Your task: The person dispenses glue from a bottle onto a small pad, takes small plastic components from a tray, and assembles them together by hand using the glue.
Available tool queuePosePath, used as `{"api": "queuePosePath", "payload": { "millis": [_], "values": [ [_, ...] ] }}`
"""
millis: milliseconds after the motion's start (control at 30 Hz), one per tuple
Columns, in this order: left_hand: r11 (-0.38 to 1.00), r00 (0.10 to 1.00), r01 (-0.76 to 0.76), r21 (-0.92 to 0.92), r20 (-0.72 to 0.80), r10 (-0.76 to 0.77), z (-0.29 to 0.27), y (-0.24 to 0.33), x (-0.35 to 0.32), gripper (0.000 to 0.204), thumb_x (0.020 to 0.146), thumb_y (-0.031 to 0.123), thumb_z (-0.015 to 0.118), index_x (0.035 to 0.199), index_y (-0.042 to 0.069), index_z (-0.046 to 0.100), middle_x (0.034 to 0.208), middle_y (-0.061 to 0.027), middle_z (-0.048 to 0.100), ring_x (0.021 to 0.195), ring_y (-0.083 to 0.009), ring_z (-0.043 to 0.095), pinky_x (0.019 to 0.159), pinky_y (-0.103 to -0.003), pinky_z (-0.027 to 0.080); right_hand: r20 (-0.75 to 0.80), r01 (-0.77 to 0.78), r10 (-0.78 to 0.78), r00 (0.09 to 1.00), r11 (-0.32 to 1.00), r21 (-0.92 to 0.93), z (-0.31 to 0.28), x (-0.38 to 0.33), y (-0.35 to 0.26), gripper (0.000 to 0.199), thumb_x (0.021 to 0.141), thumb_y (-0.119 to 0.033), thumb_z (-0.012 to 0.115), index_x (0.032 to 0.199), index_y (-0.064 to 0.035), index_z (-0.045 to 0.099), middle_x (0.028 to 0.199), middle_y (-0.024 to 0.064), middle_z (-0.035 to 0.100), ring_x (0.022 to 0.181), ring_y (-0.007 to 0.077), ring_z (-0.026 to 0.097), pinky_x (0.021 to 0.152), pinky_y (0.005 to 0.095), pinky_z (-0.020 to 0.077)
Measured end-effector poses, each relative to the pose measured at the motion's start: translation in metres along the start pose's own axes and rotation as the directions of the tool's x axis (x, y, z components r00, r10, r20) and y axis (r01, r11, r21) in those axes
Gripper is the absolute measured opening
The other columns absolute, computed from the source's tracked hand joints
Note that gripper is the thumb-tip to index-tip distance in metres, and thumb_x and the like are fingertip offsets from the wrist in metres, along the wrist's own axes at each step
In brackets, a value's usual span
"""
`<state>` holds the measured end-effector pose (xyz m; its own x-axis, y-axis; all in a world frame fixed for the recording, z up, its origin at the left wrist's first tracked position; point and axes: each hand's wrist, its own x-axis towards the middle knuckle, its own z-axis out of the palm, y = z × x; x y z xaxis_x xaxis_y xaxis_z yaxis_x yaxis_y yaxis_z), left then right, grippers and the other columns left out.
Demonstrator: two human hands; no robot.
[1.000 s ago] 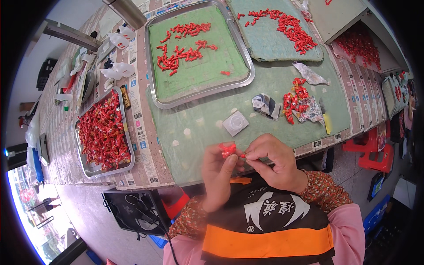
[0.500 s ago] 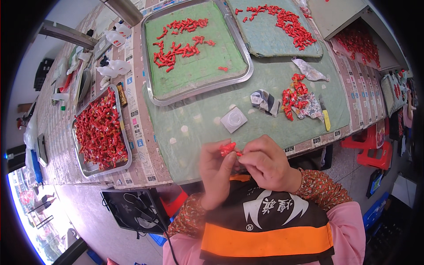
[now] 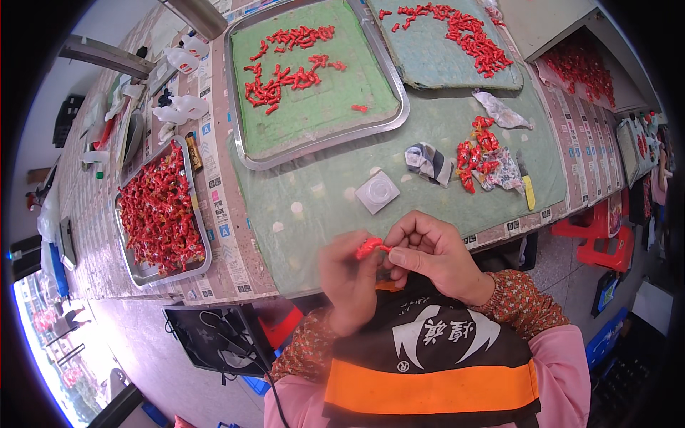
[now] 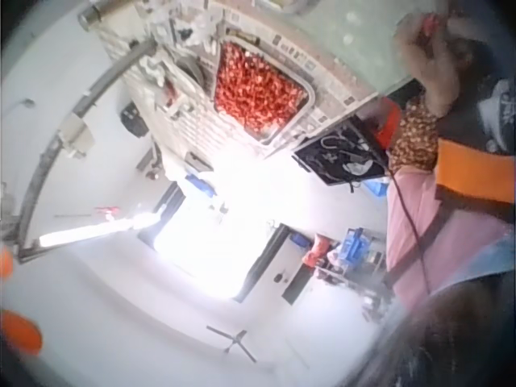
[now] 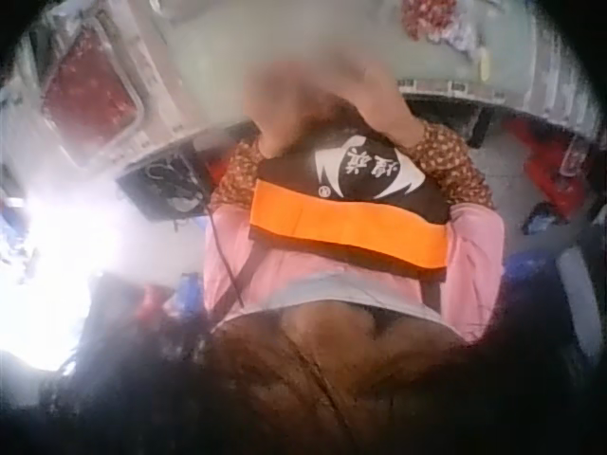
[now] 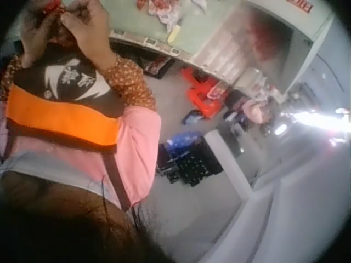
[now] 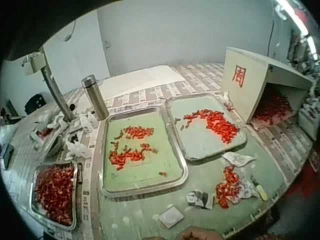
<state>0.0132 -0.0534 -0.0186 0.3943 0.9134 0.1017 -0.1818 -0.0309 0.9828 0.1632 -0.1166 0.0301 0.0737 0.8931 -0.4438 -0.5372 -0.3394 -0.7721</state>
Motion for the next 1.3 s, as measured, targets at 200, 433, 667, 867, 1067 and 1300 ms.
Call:
{"api": "queuePosePath", "payload": {
  "millis": [200,433,667,867,1067,1300],
  "values": [
    [0.963,0.971,0.231,-0.140,0.093,-0.220,-0.003,0.015,0.004,0.030,0.093,-0.002,0.059,0.120,0.002,0.047,0.108,-0.0127,0.058,0.083,-0.0128,0.060,0.071,-0.026,0.053,-0.043,0.063,-0.063,0.997,0.998,0.012,-0.003,0.002,0.001,0.011,0.093,-0.006,0.061,0.102,-0.0027,0.054,0.090,0.0011,0.062,0.078,0.0047,0.060,0.064,0.0207,0.0507],
    [0.858,0.899,0.433,-0.275,0.200,-0.389,-0.012,0.021,0.014,0.027,0.097,0.007,0.055,0.122,0.004,0.046,0.102,-0.0112,0.061,0.078,-0.0122,0.060,0.068,-0.026,0.054,-0.024,0.438,-0.578,0.815,0.643,-0.628,-0.008,0.009,-0.018,0.013,0.088,0.002,0.062,0.099,-0.0006,0.056,0.088,0.0044,0.060,0.071,0.0097,0.057,0.062,0.0236,0.0461],
    [0.831,0.893,0.447,-0.331,0.216,-0.394,-0.015,0.021,0.018,0.027,0.099,0.011,0.051,0.124,0.005,0.046,0.102,-0.0110,0.059,0.078,-0.0120,0.059,0.067,-0.026,0.054,0.283,0.466,-0.773,0.567,0.018,-0.885,-0.013,0.035,-0.031,0.024,0.078,0.007,0.066,0.100,-0.0007,0.057,0.087,0.0142,0.059,0.074,0.0316,0.059,0.065,0.0375,0.0478],
    [0.811,0.886,0.462,-0.360,0.238,-0.399,-0.019,0.019,0.017,0.028,0.099,0.012,0.050,0.126,0.004,0.045,0.102,-0.0112,0.059,0.079,-0.0116,0.058,0.068,-0.027,0.054,0.359,0.414,-0.731,0.580,-0.115,-0.903,-0.007,0.043,-0.033,0.021,0.080,0.003,0.066,0.099,-0.0013,0.056,0.086,0.0138,0.058,0.076,0.0326,0.059,0.066,0.0402,0.0480],
    [0.803,0.883,0.467,-0.370,0.246,-0.400,-0.018,0.017,0.018,0.028,0.100,0.013,0.050,0.125,0.003,0.046,0.103,-0.0112,0.059,0.080,-0.0118,0.058,0.071,-0.028,0.054,0.391,0.390,-0.702,0.595,-0.172,-0.904,-0.005,0.046,-0.034,0.030,0.074,0.007,0.068,0.100,-0.0020,0.058,0.088,0.0131,0.059,0.075,0.0311,0.059,0.062,0.0390,0.0466],
    [0.857,0.932,0.351,-0.378,0.227,-0.282,-0.018,0.010,0.019,0.026,0.097,0.010,0.055,0.121,0.002,0.052,0.114,-0.0074,0.053,0.096,-0.0141,0.057,0.077,-0.030,0.055,0.407,0.364,-0.677,0.613,-0.215,-0.906,0.000,0.045,-0.038,0.026,0.073,0.005,0.067,0.097,-0.0023,0.055,0.084,0.0127,0.056,0.076,0.0315,0.059,0.065,0.0399,0.0489]
  ]
}}
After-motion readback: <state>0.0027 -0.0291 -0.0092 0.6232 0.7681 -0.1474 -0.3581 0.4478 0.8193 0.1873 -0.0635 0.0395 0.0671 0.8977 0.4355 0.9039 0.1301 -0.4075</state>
